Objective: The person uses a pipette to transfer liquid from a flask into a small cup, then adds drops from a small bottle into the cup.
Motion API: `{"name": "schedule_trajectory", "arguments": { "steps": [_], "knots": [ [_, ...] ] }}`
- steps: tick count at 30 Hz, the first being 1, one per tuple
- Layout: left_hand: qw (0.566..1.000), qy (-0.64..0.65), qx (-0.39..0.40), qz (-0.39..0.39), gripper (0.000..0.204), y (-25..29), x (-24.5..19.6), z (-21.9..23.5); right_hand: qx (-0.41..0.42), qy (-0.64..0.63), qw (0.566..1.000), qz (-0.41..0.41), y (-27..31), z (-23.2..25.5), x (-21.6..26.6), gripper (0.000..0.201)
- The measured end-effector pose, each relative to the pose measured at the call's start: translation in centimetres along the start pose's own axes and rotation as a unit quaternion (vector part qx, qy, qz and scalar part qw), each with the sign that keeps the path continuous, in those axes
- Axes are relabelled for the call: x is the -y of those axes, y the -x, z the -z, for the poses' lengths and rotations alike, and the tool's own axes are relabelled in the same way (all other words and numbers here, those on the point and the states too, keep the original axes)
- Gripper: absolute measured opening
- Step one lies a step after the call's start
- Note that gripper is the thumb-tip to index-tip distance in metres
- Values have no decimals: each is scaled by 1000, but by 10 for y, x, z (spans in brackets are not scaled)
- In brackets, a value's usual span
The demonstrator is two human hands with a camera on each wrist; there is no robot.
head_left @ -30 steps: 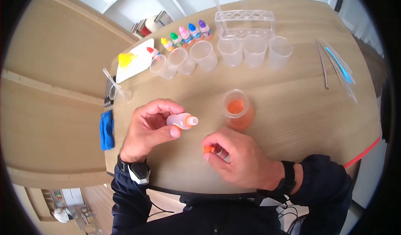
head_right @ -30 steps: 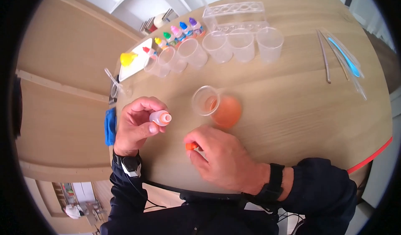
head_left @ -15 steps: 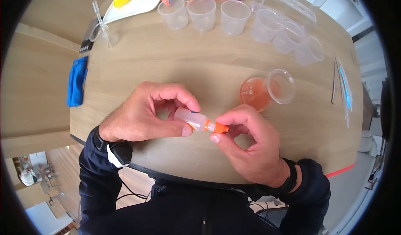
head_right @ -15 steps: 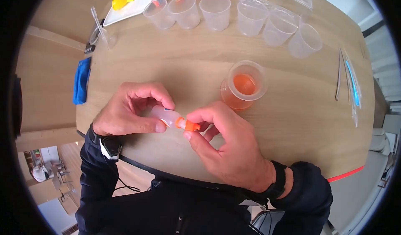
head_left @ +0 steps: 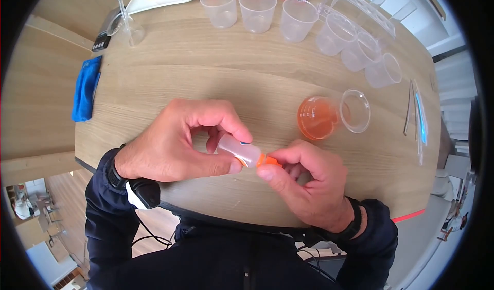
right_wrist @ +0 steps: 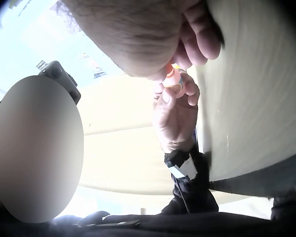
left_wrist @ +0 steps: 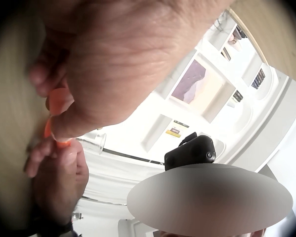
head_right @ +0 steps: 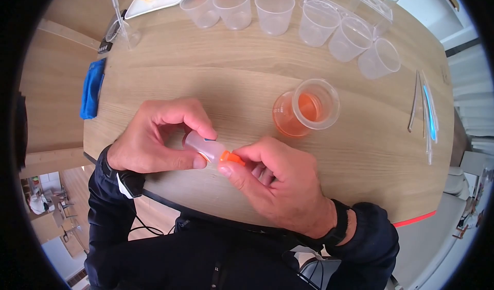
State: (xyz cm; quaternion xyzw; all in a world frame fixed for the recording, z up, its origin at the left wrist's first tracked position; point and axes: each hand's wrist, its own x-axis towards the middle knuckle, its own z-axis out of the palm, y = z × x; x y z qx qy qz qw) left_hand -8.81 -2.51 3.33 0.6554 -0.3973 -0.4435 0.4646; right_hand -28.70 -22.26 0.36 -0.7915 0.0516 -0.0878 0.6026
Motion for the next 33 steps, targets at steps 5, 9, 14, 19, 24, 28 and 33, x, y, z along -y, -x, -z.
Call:
{"name": "schedule_trajectory", "arguments": {
  "steps": [5, 9, 14, 19, 24, 28, 33],
  "knots": [
    [1000, 14, -9, -17, 38, 0, 3, -2, -30, -17, 999, 13, 0, -4, -1, 22],
    [999, 27, -13, 13, 38, 0, 0, -4, -69, -15, 994, 83, -4, -9, -7, 22],
    [999, 40, -8, 23, 38, 0, 1, -5, -54, -18, 997, 55, -3, -7, -2, 19],
    [999, 23, 16, -21, 38, 0, 5, -7, 60, 71, 995, 20, 3, 11, -6, 19],
    [998, 56, 4, 3, 38, 0, 3, -6, -82, -6, 995, 51, 0, -11, -1, 21],
    [999, 53, 4, 6, 38, 1, 2, -5, -59, 21, 997, 51, -3, -12, 3, 20],
    [999, 39, 9, -14, 37, 2, 5, -6, 11, 79, 996, 27, 1, 3, 5, 19]
  ]
}}
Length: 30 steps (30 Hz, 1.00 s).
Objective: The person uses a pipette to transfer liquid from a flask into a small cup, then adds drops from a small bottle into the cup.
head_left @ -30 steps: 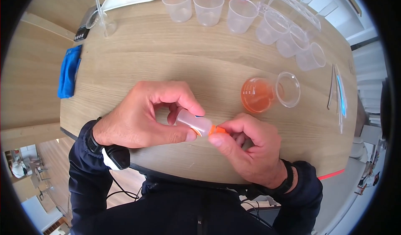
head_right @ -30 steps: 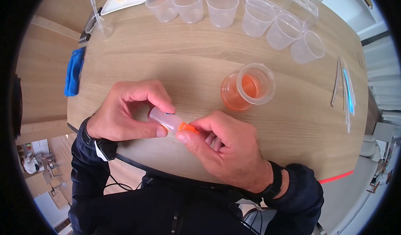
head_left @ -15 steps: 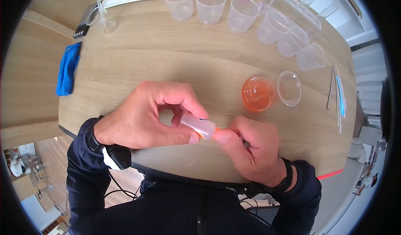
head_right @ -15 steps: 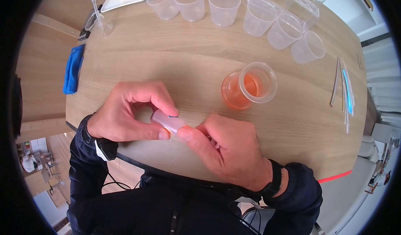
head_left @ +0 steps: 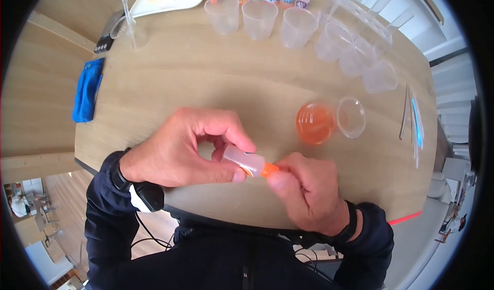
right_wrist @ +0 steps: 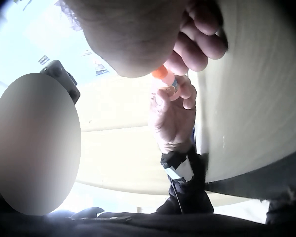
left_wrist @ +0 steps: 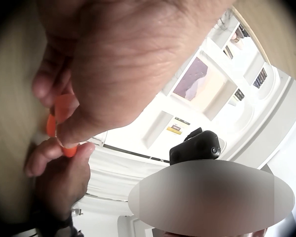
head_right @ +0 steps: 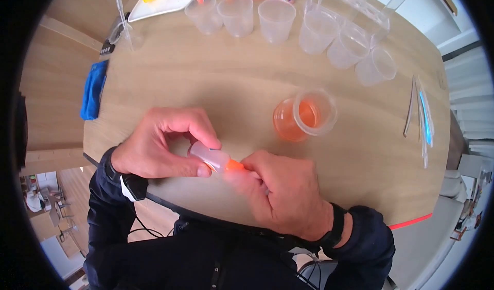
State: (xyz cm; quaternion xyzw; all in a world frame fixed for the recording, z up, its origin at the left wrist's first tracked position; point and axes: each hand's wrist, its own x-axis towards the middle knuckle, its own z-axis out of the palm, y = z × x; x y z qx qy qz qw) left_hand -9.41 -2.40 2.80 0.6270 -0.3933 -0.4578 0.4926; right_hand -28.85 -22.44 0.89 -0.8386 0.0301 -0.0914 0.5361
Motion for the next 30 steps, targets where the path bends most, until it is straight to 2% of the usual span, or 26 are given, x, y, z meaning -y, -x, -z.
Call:
{"name": "schedule_trajectory", "arguments": {
  "steps": [3, 4, 7, 10, 13, 16, 19, 25, 28, 30],
  "knots": [
    [1000, 20, 9, 10, 35, 0, -3, 0, -27, -3, 999, 16, -6, -3, 10, 20],
    [999, 35, 16, 19, 35, 0, -3, 0, 6, 22, 999, 39, -3, 0, 0, 17],
    [999, 6, 32, 13, 34, 0, -5, 1, 32, 38, 998, 38, 2, 3, -5, 18],
    [1000, 12, 24, 3, 36, 0, -2, 1, -73, -28, 996, 54, -4, -15, 5, 21],
    [999, 11, 30, 8, 36, 0, -6, -1, 15, 18, 998, 51, 0, -4, -3, 23],
    [999, 10, 36, -5, 35, 1, -5, -2, 17, 32, 997, 69, 3, -3, -9, 23],
    [999, -2, 34, -8, 35, 1, -6, 0, -16, 27, 995, 97, -3, -7, -2, 25],
    [999, -1, 46, -10, 35, 3, -7, 1, 43, 13, 998, 42, 4, -1, 4, 27],
    [999, 6, 44, 13, 37, 1, -6, 2, 42, -47, 998, -5, 3, -3, 0, 30],
    [999, -6, 43, 19, 40, -1, -7, 3, 29, -54, 998, 1, 1, -2, 0, 32]
  ]
}}
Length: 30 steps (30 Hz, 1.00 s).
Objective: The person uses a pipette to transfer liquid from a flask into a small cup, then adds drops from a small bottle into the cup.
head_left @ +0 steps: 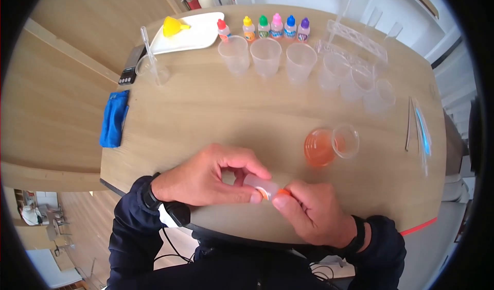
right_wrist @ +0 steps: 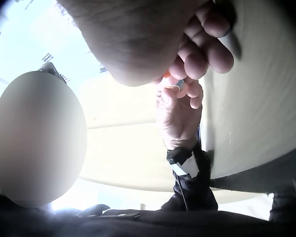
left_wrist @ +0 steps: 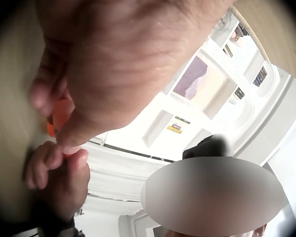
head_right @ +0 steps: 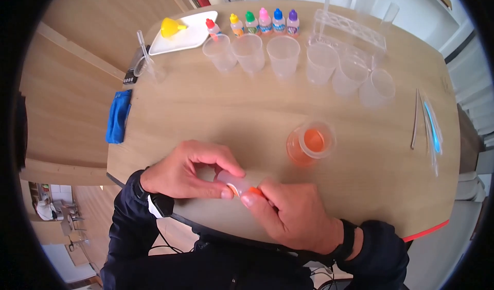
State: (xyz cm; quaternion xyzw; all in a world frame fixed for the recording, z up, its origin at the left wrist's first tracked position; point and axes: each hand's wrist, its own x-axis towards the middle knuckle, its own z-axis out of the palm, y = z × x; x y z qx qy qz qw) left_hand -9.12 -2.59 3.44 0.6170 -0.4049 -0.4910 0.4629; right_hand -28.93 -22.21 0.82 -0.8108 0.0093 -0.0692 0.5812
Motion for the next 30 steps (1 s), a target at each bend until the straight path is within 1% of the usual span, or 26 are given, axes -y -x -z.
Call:
{"name": "schedule_trajectory", "arguments": {
  "steps": [2, 5, 6, 8, 11, 14, 17, 20, 22, 23, 24, 27, 30],
  "knots": [
    [1000, -24, 1, -12, 45, 0, -2, 0, -9, -18, 1000, -13, 1, -2, 1, 33],
    [990, -67, -34, -120, 54, -4, 1, -2, -16, -37, 999, -28, 0, -1, 3, 34],
    [979, -126, -60, -149, 56, -5, -2, -4, -15, -35, 999, -28, 0, 0, 2, 35],
    [942, -241, -112, -206, 59, -7, -9, -11, -16, -26, 999, -23, 0, 0, 2, 35],
    [905, -321, -125, -252, 55, -10, -9, -20, -24, -14, 1000, -10, -1, 0, 1, 35],
    [896, -343, -104, -263, 50, -10, -2, -23, -30, -21, 999, -4, -1, -1, 1, 34],
    [892, -346, -127, -262, 47, -11, -9, -18, -25, -36, 999, -7, -2, 0, 4, 34],
    [911, -290, -186, -228, 47, -8, -5, -7, -15, -44, 999, -13, -1, 0, 2, 34],
    [917, -223, -260, -206, 46, -8, -3, 1, -17, -46, 999, -15, -2, -1, 3, 35],
    [916, -188, -295, -195, 45, -9, -6, 5, -20, -37, 999, -6, -2, -1, 3, 35],
    [925, -145, -311, -165, 40, -10, -13, 12, -23, -29, 999, 3, -2, -1, 2, 36],
    [917, -67, -366, -143, 35, -21, -29, 38, -35, -15, 999, 23, -2, -4, -2, 37],
    [896, -108, -381, -202, 34, -42, -41, 67, -39, -1, 999, 33, -1, -4, -4, 38]
  ]
}}
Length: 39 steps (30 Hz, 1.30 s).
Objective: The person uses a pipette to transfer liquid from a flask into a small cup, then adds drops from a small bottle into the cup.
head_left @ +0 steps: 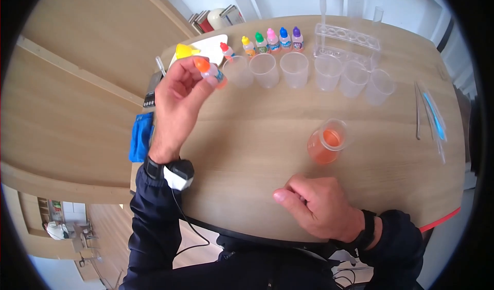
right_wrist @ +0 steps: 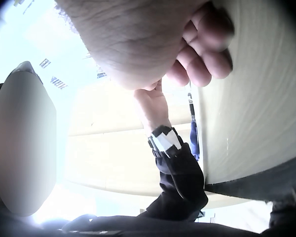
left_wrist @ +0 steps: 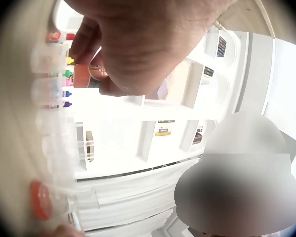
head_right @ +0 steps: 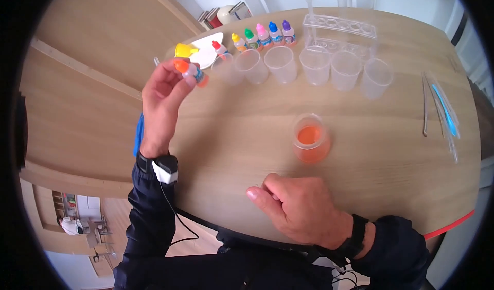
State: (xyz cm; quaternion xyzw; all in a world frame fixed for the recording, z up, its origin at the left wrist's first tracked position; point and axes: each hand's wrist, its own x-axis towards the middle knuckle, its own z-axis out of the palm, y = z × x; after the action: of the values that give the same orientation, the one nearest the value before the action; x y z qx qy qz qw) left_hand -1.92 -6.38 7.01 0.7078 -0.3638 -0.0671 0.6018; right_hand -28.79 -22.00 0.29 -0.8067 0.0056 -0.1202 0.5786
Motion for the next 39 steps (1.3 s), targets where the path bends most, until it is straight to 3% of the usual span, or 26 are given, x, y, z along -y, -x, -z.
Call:
{"name": "schedule_trajectory", "arguments": {
  "steps": [4, 14, 21, 39],
  "knots": [
    [995, -95, -24, 17, 27, -43, -2, -3, -6, 11, 1000, 13, 0, 1, -1, 39],
    [977, -205, 35, 52, 26, -117, 38, -5, -7, 36, 999, 22, 2, 1, -4, 40],
    [966, -232, 77, 88, 29, -127, 64, -5, -8, 51, 998, 26, 1, 2, -3, 39],
    [952, -215, 123, 179, 32, -134, 71, -9, 3, 55, 998, 30, 0, 2, -4, 38]
  ]
}}
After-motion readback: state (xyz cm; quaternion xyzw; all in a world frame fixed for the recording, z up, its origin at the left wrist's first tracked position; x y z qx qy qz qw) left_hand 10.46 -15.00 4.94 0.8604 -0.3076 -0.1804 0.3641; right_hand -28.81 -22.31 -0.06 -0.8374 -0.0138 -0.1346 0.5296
